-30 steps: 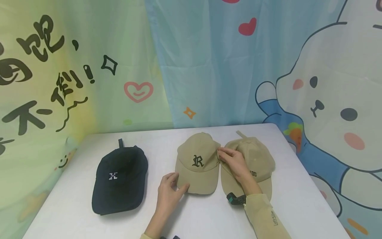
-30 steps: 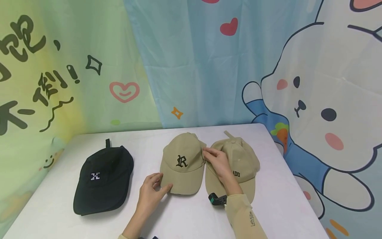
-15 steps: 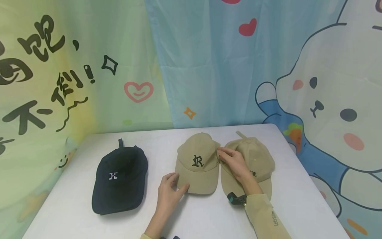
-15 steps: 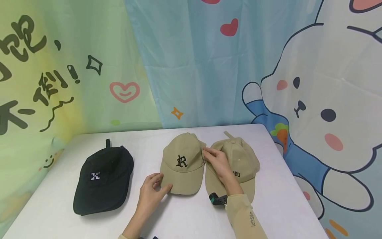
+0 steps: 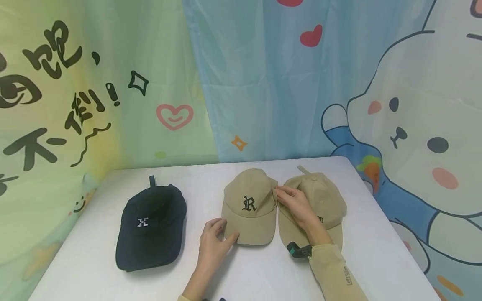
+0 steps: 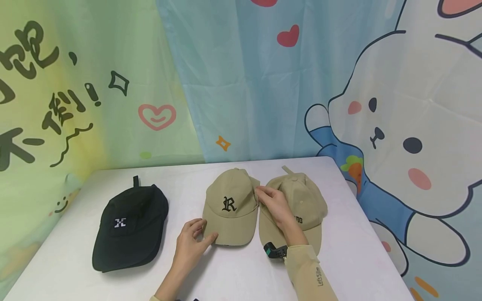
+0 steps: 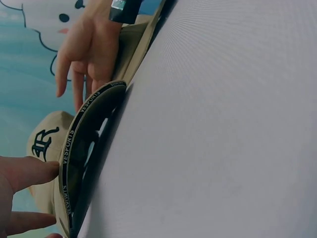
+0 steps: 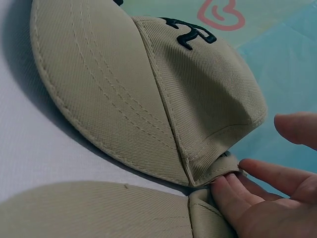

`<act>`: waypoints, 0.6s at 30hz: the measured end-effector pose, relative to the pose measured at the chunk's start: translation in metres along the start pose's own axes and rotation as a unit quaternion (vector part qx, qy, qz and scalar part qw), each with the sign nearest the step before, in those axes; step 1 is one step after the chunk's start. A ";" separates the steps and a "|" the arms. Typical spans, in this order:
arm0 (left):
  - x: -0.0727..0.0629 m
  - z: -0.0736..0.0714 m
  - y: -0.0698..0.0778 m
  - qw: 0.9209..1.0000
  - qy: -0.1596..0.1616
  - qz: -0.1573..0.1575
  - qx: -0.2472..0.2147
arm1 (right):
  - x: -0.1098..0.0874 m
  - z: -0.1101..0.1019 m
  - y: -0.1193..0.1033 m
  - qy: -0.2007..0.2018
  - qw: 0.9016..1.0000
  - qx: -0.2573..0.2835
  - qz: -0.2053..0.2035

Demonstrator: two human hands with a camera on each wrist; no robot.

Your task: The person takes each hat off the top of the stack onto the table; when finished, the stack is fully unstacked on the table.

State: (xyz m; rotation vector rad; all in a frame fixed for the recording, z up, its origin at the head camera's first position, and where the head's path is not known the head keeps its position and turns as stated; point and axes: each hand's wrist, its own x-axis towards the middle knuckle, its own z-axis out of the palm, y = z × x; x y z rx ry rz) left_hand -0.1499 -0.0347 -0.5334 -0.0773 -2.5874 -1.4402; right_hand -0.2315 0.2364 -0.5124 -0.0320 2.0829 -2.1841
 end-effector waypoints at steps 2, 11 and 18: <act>0.000 0.000 0.000 1.000 -0.001 0.000 -0.002 | 0.000 0.000 0.000 -0.002 1.000 0.001 0.000; 0.000 -0.001 0.001 1.000 -0.003 -0.001 0.001 | 0.002 0.000 0.001 -0.009 1.000 0.005 -0.004; 0.000 -0.001 0.000 1.000 -0.003 -0.004 0.006 | 0.001 -0.001 0.000 -0.010 1.000 0.003 -0.006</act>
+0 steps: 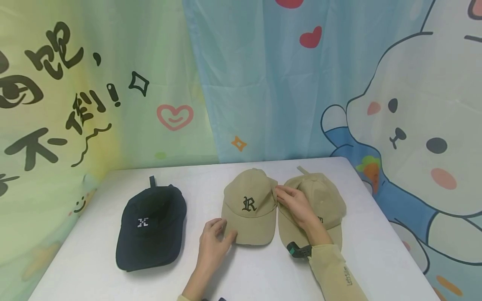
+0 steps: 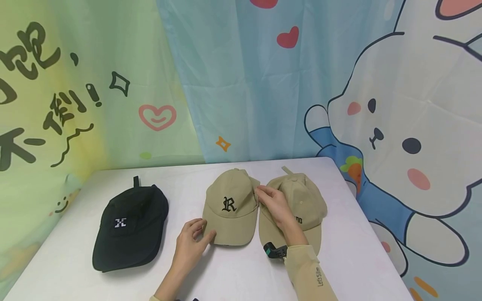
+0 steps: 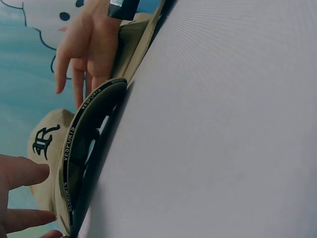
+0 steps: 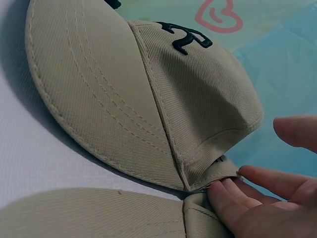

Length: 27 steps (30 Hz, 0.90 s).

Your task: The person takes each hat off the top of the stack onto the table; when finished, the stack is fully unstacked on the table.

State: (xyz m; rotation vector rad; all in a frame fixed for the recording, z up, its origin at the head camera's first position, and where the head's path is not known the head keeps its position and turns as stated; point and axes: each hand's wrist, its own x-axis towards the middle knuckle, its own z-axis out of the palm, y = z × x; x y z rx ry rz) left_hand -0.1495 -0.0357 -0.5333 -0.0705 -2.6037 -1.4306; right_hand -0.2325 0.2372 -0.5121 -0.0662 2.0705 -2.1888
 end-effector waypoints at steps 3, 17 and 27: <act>0.000 0.000 0.000 1.000 0.003 0.004 -0.001 | -0.001 0.000 -0.001 0.000 1.000 0.001 0.000; 0.002 -0.007 0.002 1.000 0.001 0.001 -0.024 | -0.002 0.004 -0.009 0.009 1.000 0.002 0.012; 0.008 -0.033 0.015 0.995 0.023 0.004 -0.096 | -0.009 0.005 -0.028 0.044 0.998 -0.036 -0.009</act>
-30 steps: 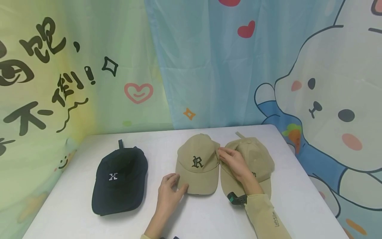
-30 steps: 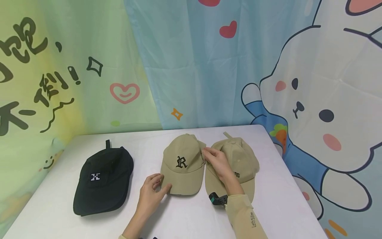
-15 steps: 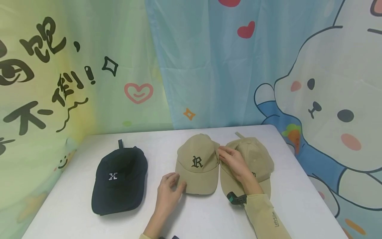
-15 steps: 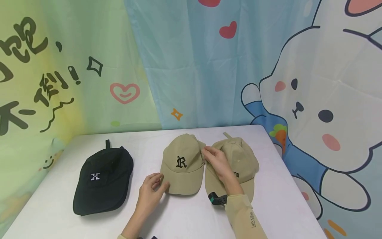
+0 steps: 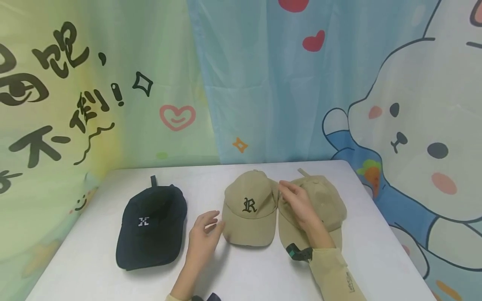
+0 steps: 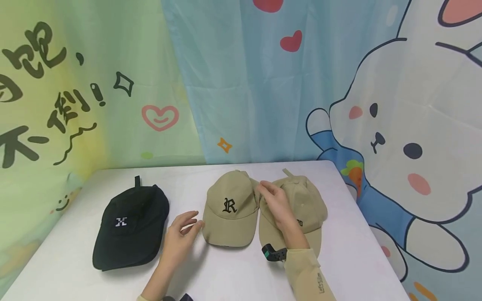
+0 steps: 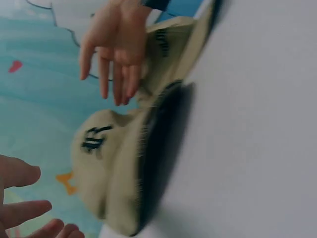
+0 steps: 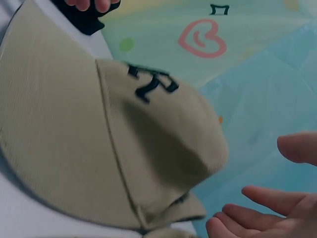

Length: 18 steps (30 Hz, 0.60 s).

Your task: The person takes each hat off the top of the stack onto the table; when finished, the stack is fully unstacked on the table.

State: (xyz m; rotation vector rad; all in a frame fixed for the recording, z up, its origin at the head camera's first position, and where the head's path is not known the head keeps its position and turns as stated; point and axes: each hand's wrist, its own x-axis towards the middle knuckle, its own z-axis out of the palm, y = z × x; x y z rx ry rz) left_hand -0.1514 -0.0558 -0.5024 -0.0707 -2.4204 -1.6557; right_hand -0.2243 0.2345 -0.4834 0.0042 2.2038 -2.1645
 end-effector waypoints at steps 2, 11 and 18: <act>0.002 -0.009 0.005 1.000 0.009 0.007 -0.006 | 0.000 0.003 -0.007 0.013 1.000 0.003 -0.008; 0.005 -0.067 0.020 0.997 0.076 0.017 0.016 | 0.015 0.039 -0.048 0.038 0.998 0.027 -0.046; 0.001 -0.116 0.018 0.980 0.184 0.044 0.062 | 0.024 0.088 -0.066 0.005 0.997 -0.009 -0.073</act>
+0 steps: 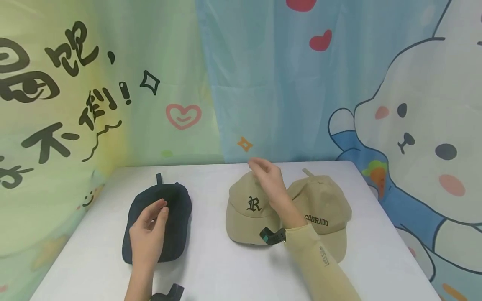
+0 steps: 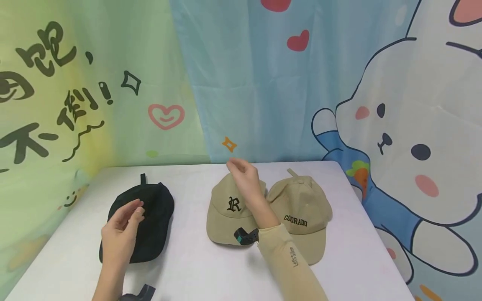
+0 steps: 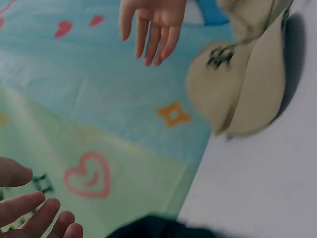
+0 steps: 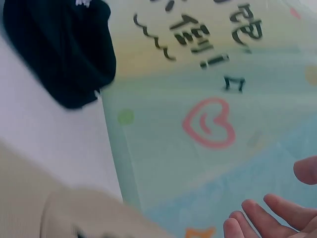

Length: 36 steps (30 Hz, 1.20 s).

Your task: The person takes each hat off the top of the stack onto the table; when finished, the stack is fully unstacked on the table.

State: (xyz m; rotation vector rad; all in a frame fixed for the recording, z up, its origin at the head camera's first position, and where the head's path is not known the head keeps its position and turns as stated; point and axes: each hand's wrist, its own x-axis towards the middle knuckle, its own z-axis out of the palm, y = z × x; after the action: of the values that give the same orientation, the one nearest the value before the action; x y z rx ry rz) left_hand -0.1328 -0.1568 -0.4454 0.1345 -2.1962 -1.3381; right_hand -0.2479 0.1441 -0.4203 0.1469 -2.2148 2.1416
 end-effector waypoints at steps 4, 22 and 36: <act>0.003 -0.028 -0.006 0.997 0.062 -0.037 0.037 | 0.004 0.032 -0.004 -0.032 0.999 0.005 -0.008; -0.018 -0.073 -0.143 0.948 -0.018 -0.265 0.176 | 0.001 0.148 0.034 -0.113 0.987 -0.044 0.108; -0.031 -0.068 -0.152 0.947 -0.030 -0.283 0.147 | -0.003 0.173 0.063 -0.164 0.977 -0.006 0.133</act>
State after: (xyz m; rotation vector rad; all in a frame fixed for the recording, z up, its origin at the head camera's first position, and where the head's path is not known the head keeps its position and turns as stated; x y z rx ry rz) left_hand -0.1024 -0.2748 -0.5631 0.9063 -2.5056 -1.2862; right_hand -0.2477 -0.0267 -0.4896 0.2289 -2.5565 2.3900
